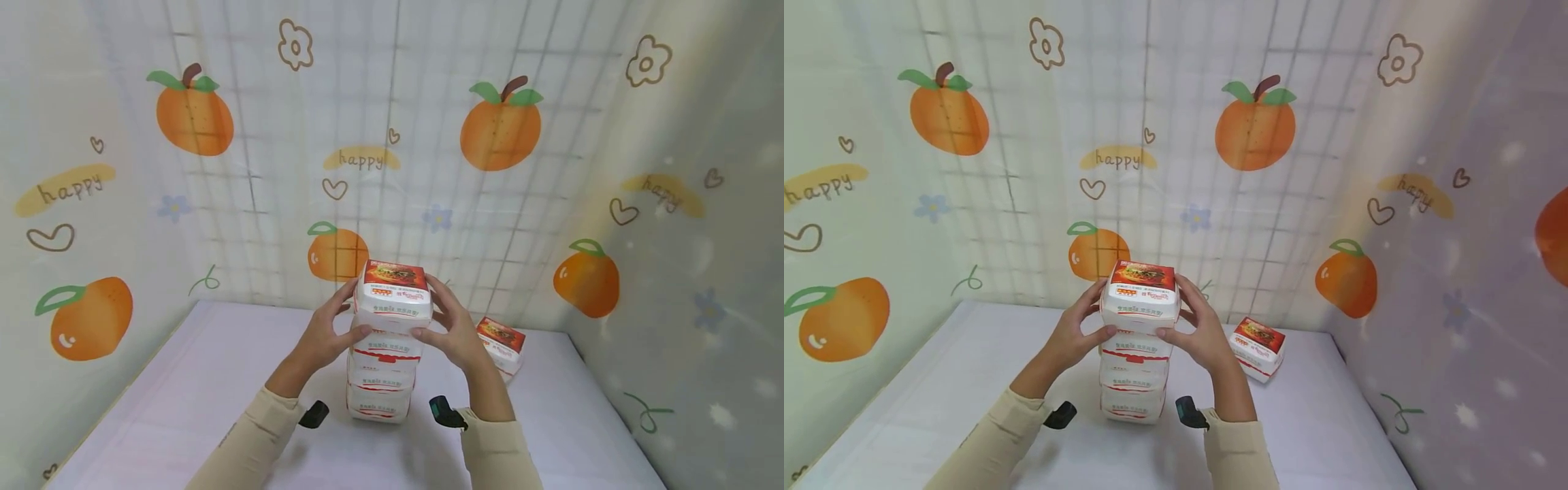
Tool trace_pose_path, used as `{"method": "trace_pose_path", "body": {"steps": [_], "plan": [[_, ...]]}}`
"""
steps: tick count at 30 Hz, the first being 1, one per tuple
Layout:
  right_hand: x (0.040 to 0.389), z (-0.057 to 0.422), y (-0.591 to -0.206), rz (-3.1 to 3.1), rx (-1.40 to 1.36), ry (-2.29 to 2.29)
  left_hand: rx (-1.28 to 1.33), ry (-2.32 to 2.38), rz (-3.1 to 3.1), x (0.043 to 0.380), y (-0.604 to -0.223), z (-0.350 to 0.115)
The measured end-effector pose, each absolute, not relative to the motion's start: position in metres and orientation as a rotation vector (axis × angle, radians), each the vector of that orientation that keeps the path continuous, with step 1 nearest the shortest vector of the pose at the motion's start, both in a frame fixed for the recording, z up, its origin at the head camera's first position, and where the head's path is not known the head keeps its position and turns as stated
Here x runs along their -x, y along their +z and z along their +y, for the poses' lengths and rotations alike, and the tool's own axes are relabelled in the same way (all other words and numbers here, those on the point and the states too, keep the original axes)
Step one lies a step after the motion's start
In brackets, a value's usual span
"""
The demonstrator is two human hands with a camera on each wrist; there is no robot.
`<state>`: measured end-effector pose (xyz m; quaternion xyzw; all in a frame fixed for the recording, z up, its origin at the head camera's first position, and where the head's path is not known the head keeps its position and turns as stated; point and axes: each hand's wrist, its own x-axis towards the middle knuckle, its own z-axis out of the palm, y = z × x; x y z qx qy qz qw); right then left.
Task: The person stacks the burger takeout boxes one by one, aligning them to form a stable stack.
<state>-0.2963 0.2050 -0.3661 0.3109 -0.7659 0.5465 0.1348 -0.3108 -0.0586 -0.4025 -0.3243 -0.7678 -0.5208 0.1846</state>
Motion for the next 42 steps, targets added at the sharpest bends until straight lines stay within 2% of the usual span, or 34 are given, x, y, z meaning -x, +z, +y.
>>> {"method": "trace_pose_path", "body": {"steps": [42], "plan": [[0.2969,0.2020,-0.3760,-2.178,-0.969,1.642,0.889,-1.501,-2.155,0.3103,-0.4128,-0.0615]]}}
